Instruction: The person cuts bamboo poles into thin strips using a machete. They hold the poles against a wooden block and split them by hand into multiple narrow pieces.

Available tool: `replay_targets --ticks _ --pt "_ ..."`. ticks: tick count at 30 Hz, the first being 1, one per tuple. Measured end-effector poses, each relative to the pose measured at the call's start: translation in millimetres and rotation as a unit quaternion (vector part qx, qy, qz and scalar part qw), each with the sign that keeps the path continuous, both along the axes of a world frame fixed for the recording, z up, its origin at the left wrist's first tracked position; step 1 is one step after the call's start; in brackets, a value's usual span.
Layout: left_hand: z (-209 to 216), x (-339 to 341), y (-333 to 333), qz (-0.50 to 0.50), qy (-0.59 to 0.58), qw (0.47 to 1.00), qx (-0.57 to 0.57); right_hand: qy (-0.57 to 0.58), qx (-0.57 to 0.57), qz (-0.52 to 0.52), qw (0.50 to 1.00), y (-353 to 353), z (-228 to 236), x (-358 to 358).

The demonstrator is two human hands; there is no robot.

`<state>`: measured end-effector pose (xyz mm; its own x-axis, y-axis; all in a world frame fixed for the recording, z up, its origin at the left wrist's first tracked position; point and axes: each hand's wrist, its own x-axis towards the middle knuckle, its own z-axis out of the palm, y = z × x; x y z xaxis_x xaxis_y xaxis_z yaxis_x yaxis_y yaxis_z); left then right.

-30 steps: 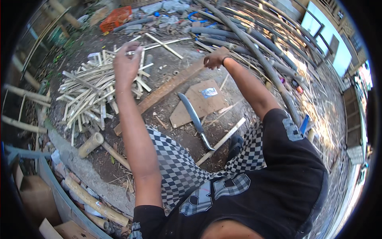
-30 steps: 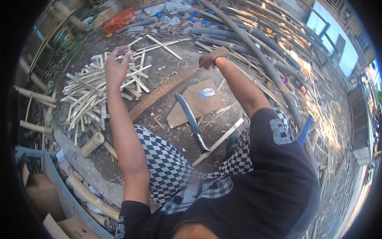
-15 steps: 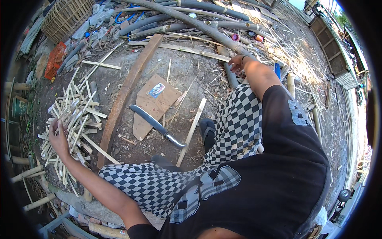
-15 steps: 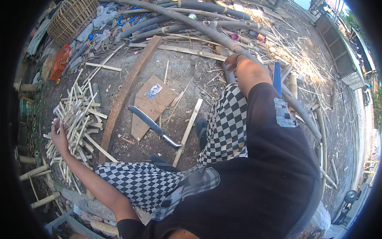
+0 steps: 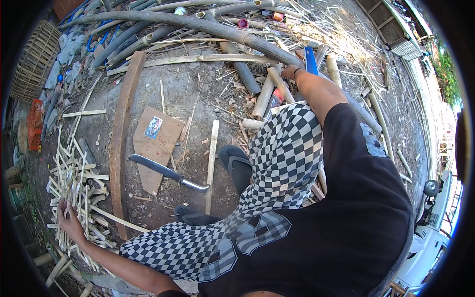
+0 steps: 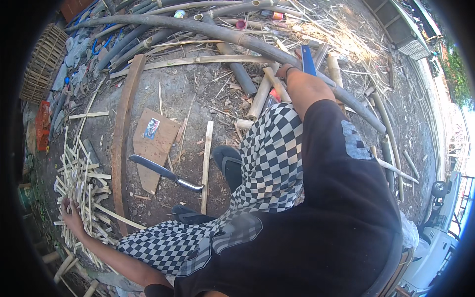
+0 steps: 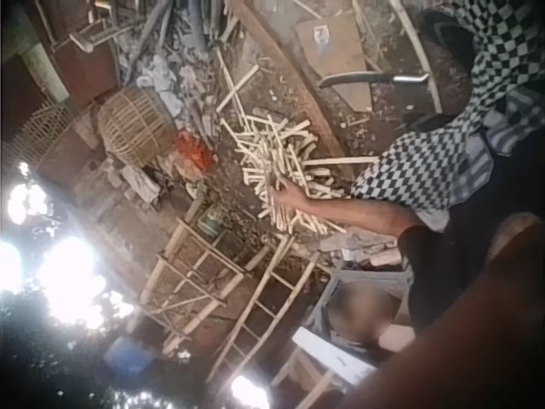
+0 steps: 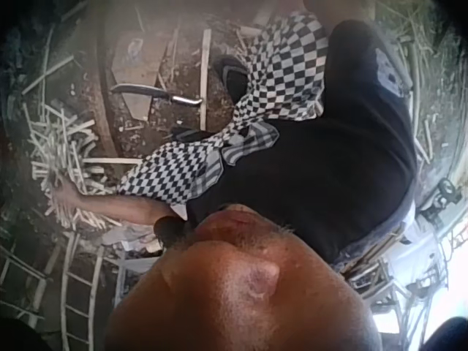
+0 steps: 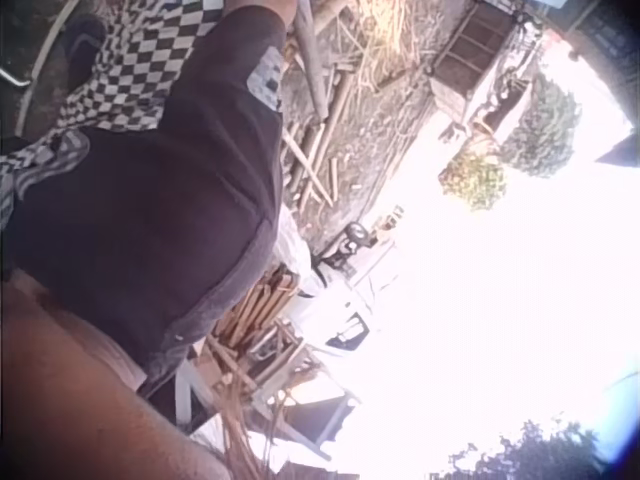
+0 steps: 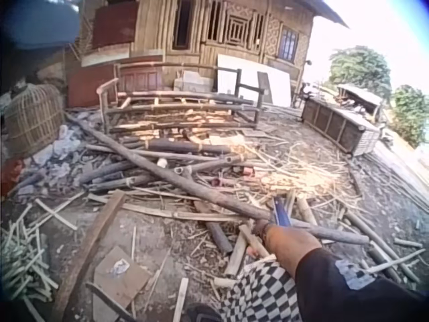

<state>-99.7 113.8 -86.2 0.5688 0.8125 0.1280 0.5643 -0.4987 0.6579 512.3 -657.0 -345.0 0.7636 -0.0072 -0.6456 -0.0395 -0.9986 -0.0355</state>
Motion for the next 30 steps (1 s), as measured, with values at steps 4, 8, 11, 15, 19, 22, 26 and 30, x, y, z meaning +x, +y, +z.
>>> replay_targets --ticks 4,8,11,15,19,22,26,30 --pt "4.9 -23.5 4.5 -0.031 0.038 0.997 0.056 0.119 0.101 -0.189 0.970 37.2 14.2 -59.2" --pt "-4.1 10.6 3.1 -0.051 0.053 0.996 0.048 -0.098 0.019 -0.144 0.984 -11.7 11.9 -24.0" --pt "-14.9 22.6 0.9 -0.054 0.032 0.998 0.012 -0.210 0.222 -0.224 0.926 -40.9 66.6 42.1" --pt "30.8 -8.3 -5.8 -0.037 0.035 0.997 0.054 -0.173 0.343 -0.112 0.916 50.7 149.5 52.9" --pt "19.7 41.2 -30.7 -0.069 0.027 0.997 0.011 -0.065 0.303 0.020 0.950 116.2 206.0 57.2" --pt "13.0 27.4 -16.4 -0.097 0.047 0.994 0.020 -0.107 0.353 0.190 0.910 242.0 248.0 -1.6" --pt "1.5 91.9 -33.0 -0.140 0.118 0.983 0.026 -0.199 0.282 0.266 0.900 376.1 290.9 -67.7" --pt "4.3 37.7 -34.4 -0.101 0.117 0.988 0.000 -0.216 0.531 0.369 0.731 445.2 326.2 -231.9"
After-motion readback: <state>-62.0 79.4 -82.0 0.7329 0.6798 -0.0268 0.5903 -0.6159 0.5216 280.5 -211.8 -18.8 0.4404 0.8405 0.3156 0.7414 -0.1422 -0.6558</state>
